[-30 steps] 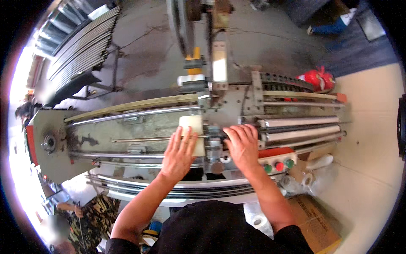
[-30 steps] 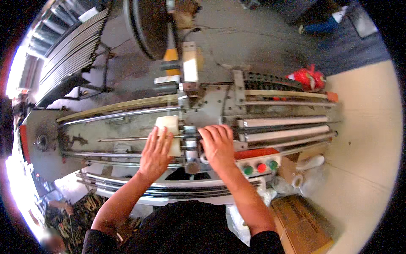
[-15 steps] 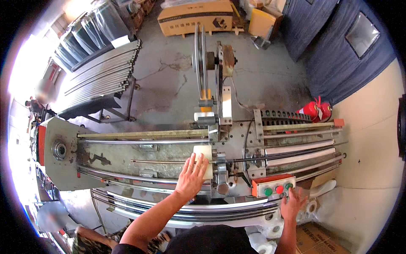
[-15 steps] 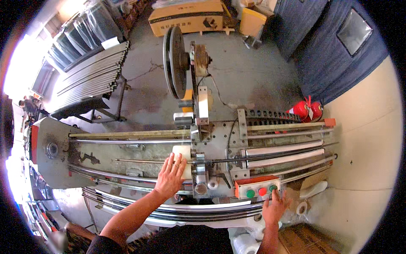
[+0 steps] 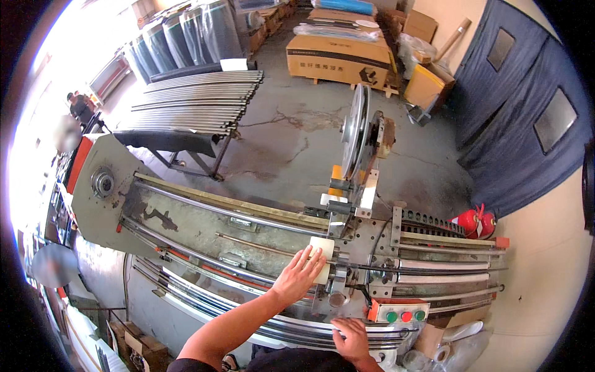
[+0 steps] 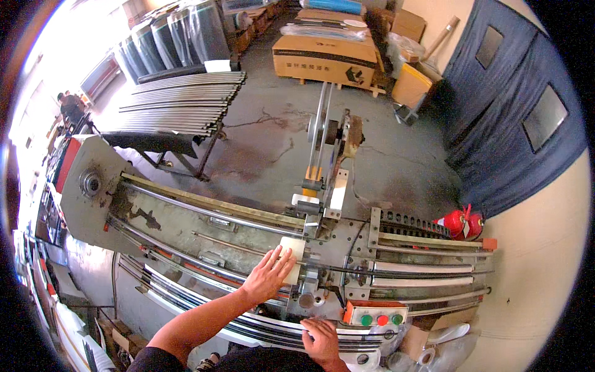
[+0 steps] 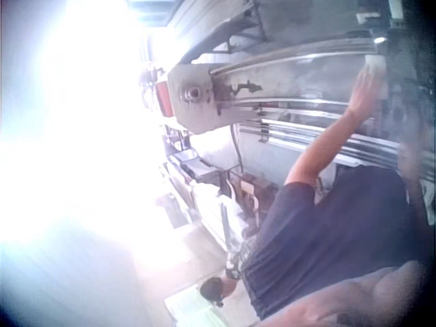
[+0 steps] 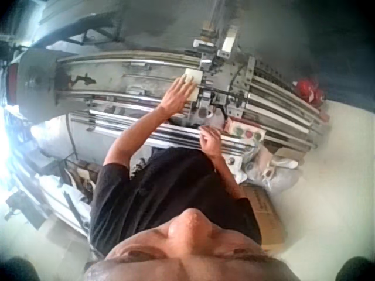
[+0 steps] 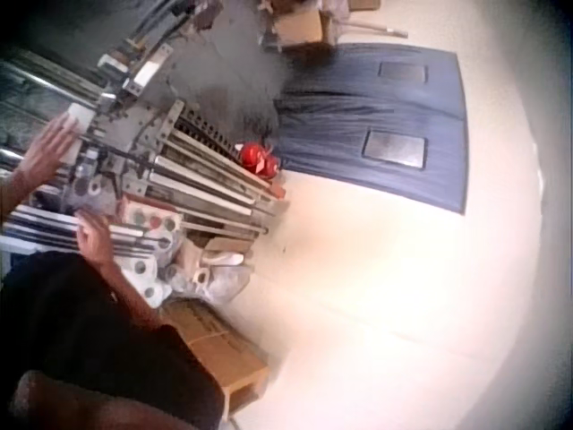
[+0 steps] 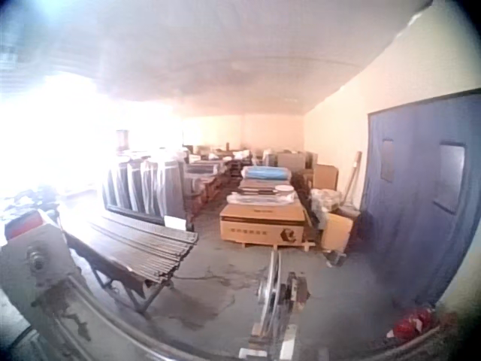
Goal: The person takes a metal rod from a pile, inserts it into a machine, and pulls a lever to feed it through several rollers.
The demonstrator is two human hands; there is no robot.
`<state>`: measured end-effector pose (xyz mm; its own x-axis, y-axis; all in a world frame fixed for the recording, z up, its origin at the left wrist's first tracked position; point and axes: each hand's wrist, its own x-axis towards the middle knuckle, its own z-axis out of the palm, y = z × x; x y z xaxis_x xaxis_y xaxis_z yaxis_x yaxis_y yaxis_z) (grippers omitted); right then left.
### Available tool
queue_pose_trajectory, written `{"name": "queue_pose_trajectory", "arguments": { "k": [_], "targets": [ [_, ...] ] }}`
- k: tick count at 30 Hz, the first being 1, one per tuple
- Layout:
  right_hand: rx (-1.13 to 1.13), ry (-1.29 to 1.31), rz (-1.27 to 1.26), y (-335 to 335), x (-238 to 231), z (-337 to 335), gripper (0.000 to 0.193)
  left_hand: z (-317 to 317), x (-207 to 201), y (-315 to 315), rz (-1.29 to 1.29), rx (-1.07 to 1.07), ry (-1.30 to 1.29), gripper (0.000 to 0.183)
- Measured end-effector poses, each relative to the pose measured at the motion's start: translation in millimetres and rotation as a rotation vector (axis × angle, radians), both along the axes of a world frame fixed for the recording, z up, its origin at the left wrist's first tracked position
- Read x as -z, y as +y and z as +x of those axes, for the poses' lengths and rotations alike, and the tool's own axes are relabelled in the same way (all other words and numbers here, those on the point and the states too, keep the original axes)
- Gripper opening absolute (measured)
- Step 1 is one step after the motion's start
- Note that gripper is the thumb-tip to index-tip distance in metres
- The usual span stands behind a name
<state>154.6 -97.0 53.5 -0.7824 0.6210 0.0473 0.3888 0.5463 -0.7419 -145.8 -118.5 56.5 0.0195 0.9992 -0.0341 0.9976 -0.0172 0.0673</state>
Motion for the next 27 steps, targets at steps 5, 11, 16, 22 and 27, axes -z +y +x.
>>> {"name": "queue_pose_trajectory", "arguments": {
  "k": [5, 11, 16, 22, 27],
  "targets": [
    [-0.102, -0.06, -0.059, -15, -5, -33, 0.029, -32, -2, -16, 0.001, -0.009, -0.107, 0.096],
    [-0.216, -0.011, -0.083, -44, 2, -88, 0.025, -82, 3, -47, 0.035, -0.018, -0.033, 0.094],
    [-0.23, 0.017, -0.083, -89, -4, -151, 0.022, -137, 0, -86, -0.018, -0.029, 0.032, 0.092],
    [-0.186, 0.118, -0.075, -150, 21, -227, 0.019, -200, 25, -124, 0.174, 0.012, -0.04, 0.083],
    [0.005, -0.041, -0.11, -241, 31, -302, 0.028, -248, 39, -168, 0.242, 0.01, -0.122, 0.079]
  ]
}}
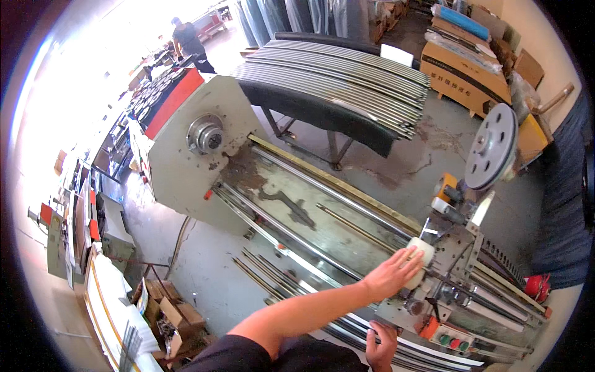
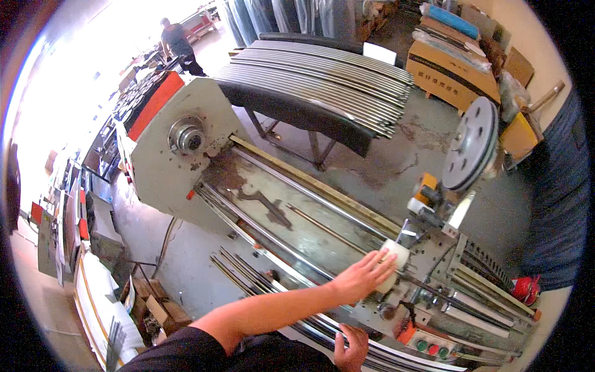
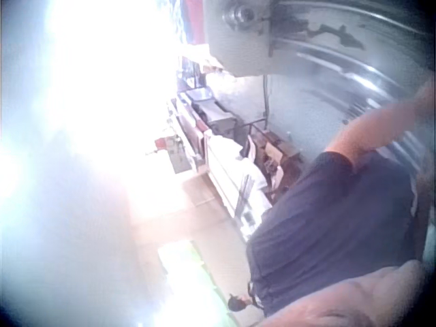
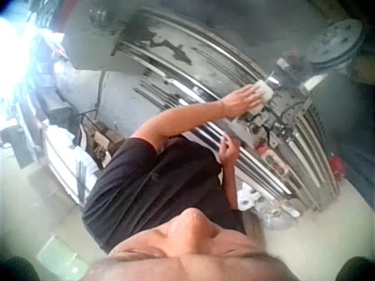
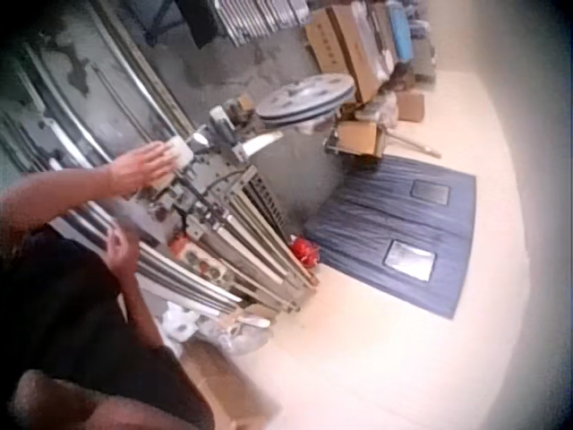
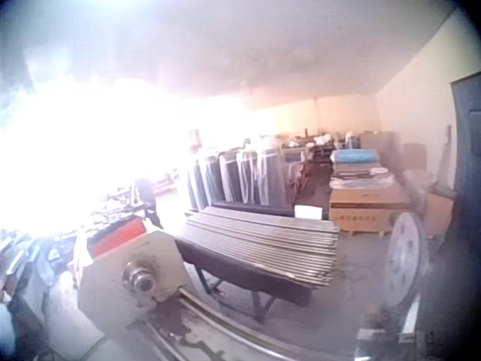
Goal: The person takes a metal rod from a pile, inserts it into a machine, and pulls a lever to feed it through several rollers.
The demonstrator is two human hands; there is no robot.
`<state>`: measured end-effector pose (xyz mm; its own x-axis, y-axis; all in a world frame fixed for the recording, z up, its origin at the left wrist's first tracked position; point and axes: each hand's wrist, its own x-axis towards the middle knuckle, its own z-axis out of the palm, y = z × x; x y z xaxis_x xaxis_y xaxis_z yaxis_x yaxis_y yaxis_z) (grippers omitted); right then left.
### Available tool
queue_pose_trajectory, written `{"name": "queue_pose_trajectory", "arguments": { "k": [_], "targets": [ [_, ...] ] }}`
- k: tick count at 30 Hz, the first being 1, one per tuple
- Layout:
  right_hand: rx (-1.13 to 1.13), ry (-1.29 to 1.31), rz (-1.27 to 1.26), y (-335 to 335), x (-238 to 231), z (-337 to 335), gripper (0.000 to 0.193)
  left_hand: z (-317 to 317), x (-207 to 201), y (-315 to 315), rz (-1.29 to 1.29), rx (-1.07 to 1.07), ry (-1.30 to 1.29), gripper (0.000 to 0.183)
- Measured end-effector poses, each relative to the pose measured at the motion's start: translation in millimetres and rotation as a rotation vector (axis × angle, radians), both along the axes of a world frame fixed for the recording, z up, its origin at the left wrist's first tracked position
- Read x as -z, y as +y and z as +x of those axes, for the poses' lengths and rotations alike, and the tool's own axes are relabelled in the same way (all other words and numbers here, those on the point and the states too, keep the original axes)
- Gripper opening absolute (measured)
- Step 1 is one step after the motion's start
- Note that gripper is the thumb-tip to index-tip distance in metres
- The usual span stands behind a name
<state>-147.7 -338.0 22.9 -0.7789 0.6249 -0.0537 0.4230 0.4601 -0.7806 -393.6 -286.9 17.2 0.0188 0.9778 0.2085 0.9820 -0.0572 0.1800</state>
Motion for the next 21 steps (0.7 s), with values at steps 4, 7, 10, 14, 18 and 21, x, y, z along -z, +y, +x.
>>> {"name": "queue_pose_trajectory", "arguments": {
  "k": [4, 7, 10, 14, 18, 21],
  "targets": [
    [0.012, 0.026, 0.026, -58, -17, -88, 0.022, -55, 7, -32, 0.056, -0.025, -0.057, 0.072],
    [-0.045, 0.031, 0.028, -93, -31, -127, 0.027, -99, 6, -63, 0.019, -0.054, -0.005, 0.068],
    [-0.065, 0.018, 0.038, -119, -43, -174, 0.027, -159, 7, -97, 0.009, -0.03, -0.014, 0.065],
    [-0.028, 0.049, 0.035, -140, -48, -223, 0.024, -239, 0, -145, -0.086, -0.012, 0.036, 0.074],
    [-0.064, 0.052, 0.034, -155, -52, -257, 0.024, -311, -2, -198, -0.06, -0.032, 0.079, 0.093],
    [-0.103, 0.028, 0.012, -157, -53, -279, 0.024, -365, -5, -228, -0.141, -0.057, 0.012, 0.087]
  ]
}}
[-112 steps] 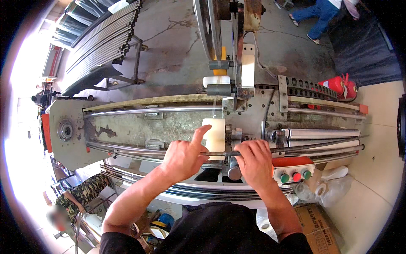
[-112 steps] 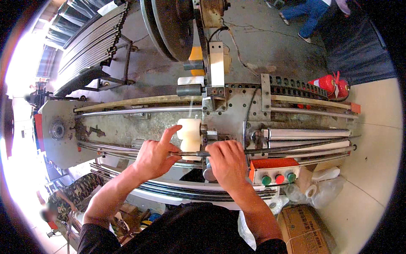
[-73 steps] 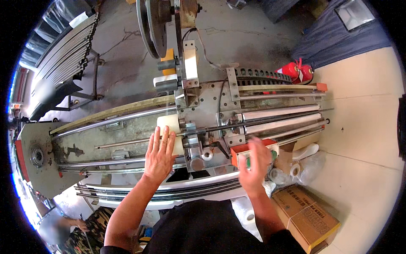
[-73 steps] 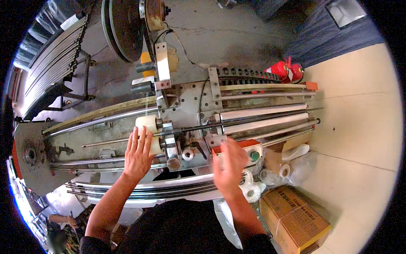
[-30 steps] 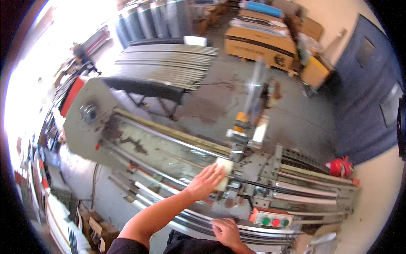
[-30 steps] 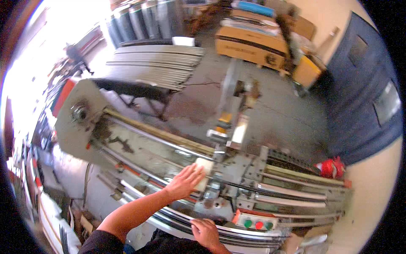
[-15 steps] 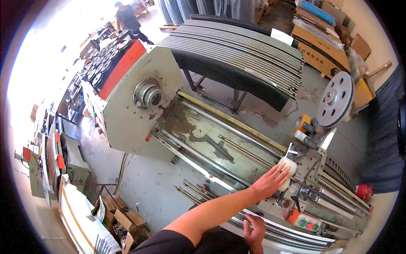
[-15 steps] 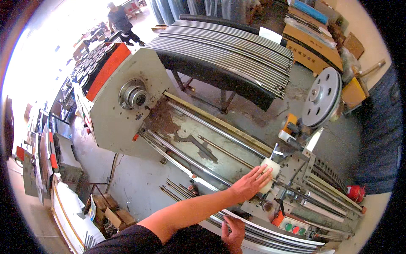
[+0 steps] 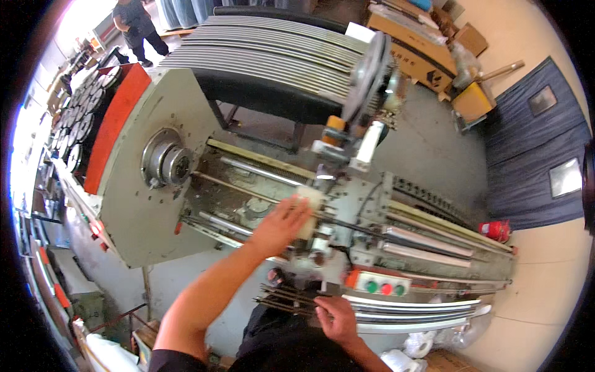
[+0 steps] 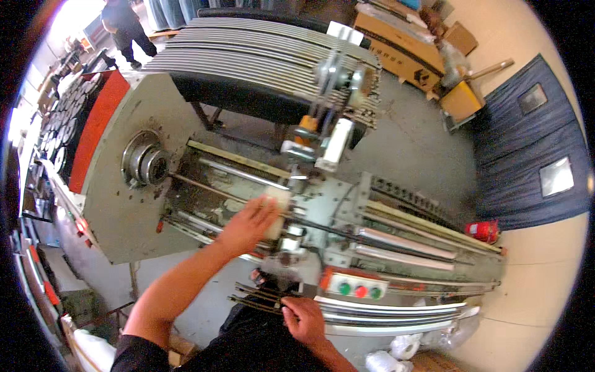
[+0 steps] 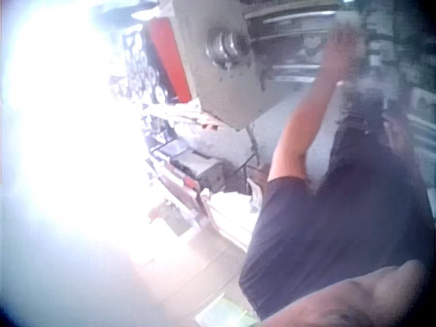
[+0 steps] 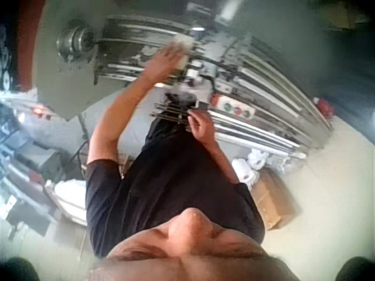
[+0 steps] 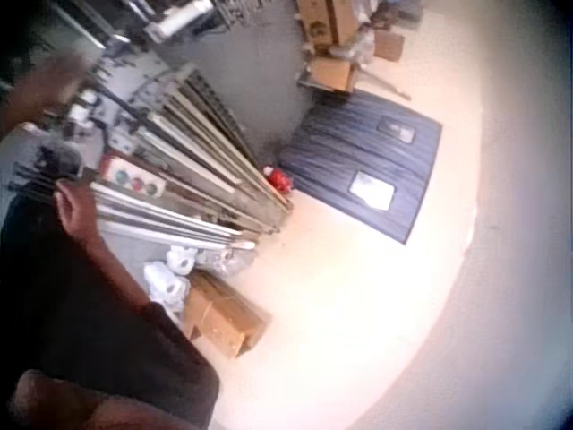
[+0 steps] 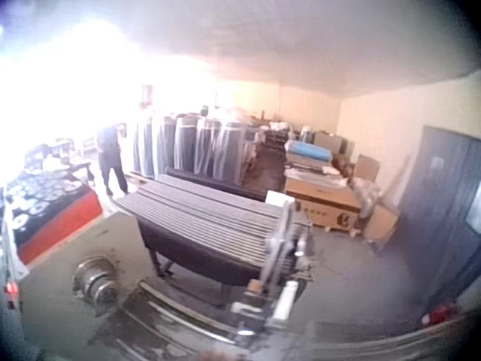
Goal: The person takes a metal rod from a pile, inserts it into a machine, and pulls a lever to feed it through several rollers.
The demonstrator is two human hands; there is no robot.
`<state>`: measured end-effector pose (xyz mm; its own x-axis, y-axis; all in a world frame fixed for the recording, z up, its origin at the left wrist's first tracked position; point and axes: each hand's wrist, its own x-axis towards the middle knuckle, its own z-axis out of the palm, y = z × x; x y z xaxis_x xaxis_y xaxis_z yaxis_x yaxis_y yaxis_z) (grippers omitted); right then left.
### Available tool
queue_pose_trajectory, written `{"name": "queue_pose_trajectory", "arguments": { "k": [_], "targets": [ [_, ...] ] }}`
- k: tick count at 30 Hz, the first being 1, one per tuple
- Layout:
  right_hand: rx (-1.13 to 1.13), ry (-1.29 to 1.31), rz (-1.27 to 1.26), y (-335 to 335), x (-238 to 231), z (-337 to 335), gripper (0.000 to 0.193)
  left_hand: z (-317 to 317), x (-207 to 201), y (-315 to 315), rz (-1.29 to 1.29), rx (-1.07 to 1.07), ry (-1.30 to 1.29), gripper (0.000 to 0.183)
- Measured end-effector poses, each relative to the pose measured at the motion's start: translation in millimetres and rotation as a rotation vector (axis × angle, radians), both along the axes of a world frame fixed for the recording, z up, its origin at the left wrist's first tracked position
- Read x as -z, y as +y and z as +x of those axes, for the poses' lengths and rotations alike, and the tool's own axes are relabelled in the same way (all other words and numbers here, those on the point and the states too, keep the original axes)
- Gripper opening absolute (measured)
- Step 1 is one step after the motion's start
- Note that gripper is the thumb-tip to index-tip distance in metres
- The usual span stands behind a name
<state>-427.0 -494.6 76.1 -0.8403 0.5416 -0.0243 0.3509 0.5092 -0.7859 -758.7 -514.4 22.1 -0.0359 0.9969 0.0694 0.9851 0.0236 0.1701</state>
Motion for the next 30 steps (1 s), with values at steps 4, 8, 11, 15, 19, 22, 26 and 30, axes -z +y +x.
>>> {"name": "queue_pose_trajectory", "arguments": {
  "k": [4, 8, 11, 15, 19, 22, 26, 30],
  "targets": [
    [-0.037, -0.018, -0.007, -2, -8, -17, 0.024, -62, -7, -42, -0.02, 0.004, 0.078, 0.082],
    [-0.035, -0.117, 0.021, -6, -10, -13, 0.022, -81, -8, -54, 0.007, -0.003, 0.046, 0.08],
    [-0.064, -0.171, -0.013, -4, -5, -9, 0.024, -83, -8, -58, 0.039, -0.016, 0.02, 0.073],
    [-0.098, -0.218, 0.037, -5, 0, -15, 0.025, -81, 3, -53, 0.128, -0.043, 0.021, 0.063],
    [-0.137, -0.204, 0.012, -11, 4, -20, 0.024, -81, 2, -51, 0.182, -0.031, 0.046, 0.057],
    [-0.146, -0.256, -0.073, -15, -1, -24, 0.023, -79, 9, -50, 0.185, -0.037, 0.057, 0.058],
    [-0.173, -0.199, -0.081, -25, 9, -28, 0.022, -81, 0, -55, 0.108, -0.03, 0.118, 0.066],
    [-0.166, -0.193, -0.085, -40, 17, -18, 0.022, -82, 2, -54, 0.066, -0.016, 0.135, 0.076]
  ]
}}
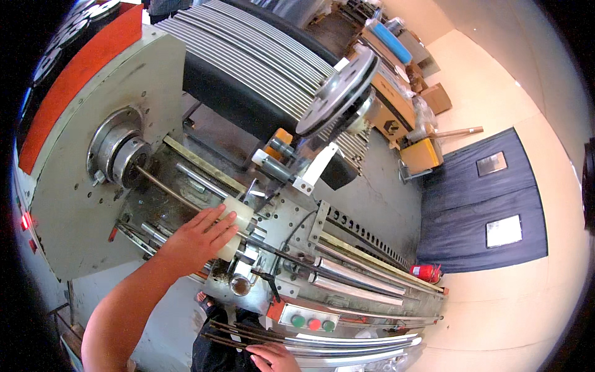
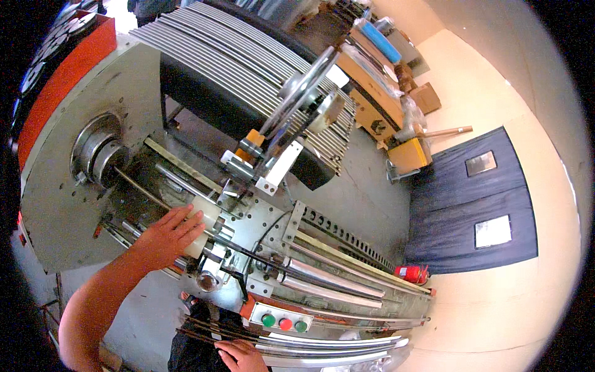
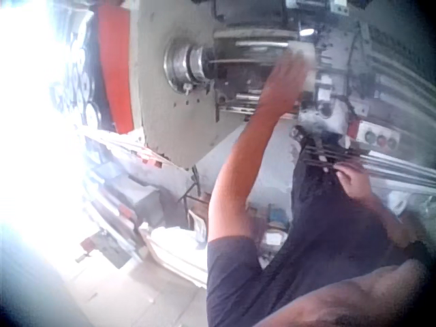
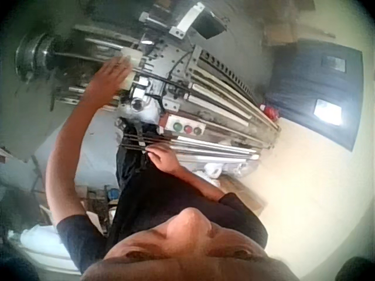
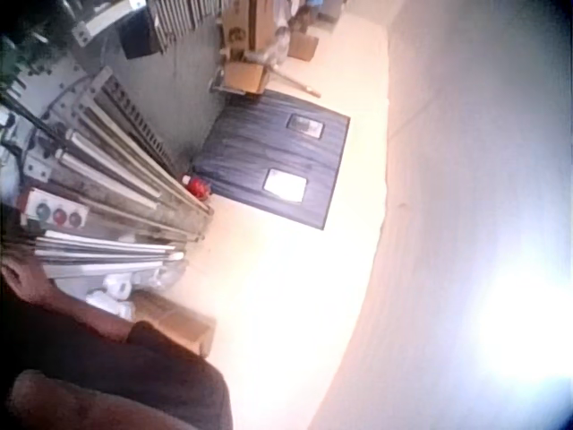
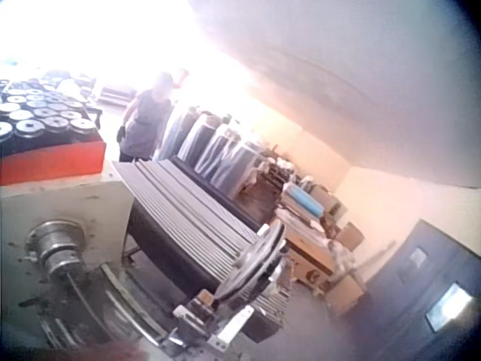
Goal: The person takes a metal rod from a pile, inserts it into a machine, and pulls a lever to feed it through several rollers.
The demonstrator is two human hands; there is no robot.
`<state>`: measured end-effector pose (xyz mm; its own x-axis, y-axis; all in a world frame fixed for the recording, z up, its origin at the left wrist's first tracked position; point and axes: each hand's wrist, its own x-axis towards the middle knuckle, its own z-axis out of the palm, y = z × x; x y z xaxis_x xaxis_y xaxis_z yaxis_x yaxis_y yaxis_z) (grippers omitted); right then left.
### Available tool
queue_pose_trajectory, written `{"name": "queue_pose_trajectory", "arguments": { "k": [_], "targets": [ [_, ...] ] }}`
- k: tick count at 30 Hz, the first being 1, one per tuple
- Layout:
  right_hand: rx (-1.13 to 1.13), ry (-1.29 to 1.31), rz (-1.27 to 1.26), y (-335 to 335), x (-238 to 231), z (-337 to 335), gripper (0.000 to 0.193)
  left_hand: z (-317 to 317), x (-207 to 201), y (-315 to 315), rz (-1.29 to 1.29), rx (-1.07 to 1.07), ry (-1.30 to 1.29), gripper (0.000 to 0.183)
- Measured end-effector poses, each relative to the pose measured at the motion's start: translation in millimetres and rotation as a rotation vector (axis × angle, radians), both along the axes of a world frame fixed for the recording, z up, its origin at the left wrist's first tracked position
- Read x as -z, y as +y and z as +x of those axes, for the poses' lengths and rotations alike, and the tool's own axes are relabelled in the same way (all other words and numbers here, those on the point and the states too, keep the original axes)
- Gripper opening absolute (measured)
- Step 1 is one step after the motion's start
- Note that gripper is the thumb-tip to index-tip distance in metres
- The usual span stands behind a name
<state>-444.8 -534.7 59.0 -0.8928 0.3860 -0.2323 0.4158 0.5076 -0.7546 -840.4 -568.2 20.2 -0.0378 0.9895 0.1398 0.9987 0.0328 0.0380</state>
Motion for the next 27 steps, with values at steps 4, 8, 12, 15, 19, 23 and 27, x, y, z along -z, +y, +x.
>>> {"name": "queue_pose_trajectory", "arguments": {
  "k": [4, 8, 12, 15, 19, 23, 27],
  "targets": [
    [-0.012, -0.005, -0.028, -8, 12, 10, 0.023, 2, -6, 0, -0.028, -0.004, -0.066, 0.074],
    [0.025, -0.023, -0.029, -7, 13, 13, 0.025, 3, -6, -2, -0.075, 0.002, -0.022, 0.074],
    [0.134, -0.032, 0.005, -11, 20, 32, 0.029, 8, -5, 5, -0.136, 0.029, 0.024, 0.082],
    [0.215, -0.026, 0.06, -9, 5, 33, 0.033, 7, -9, 21, -0.136, 0.02, 0.039, 0.087],
    [0.229, -0.001, 0.235, 35, -19, 22, 0.05, 7, 7, 16, -0.107, -0.01, 0.08, 0.09],
    [0.238, 0.279, 0.472, 62, -34, 39, 0.064, 25, -30, 27, -0.133, -0.07, -0.038, 0.092],
    [0.242, 0.401, 0.654, 59, -10, 52, 0.067, 34, -39, 42, -0.167, -0.045, 0.049, 0.094]
  ]
}}
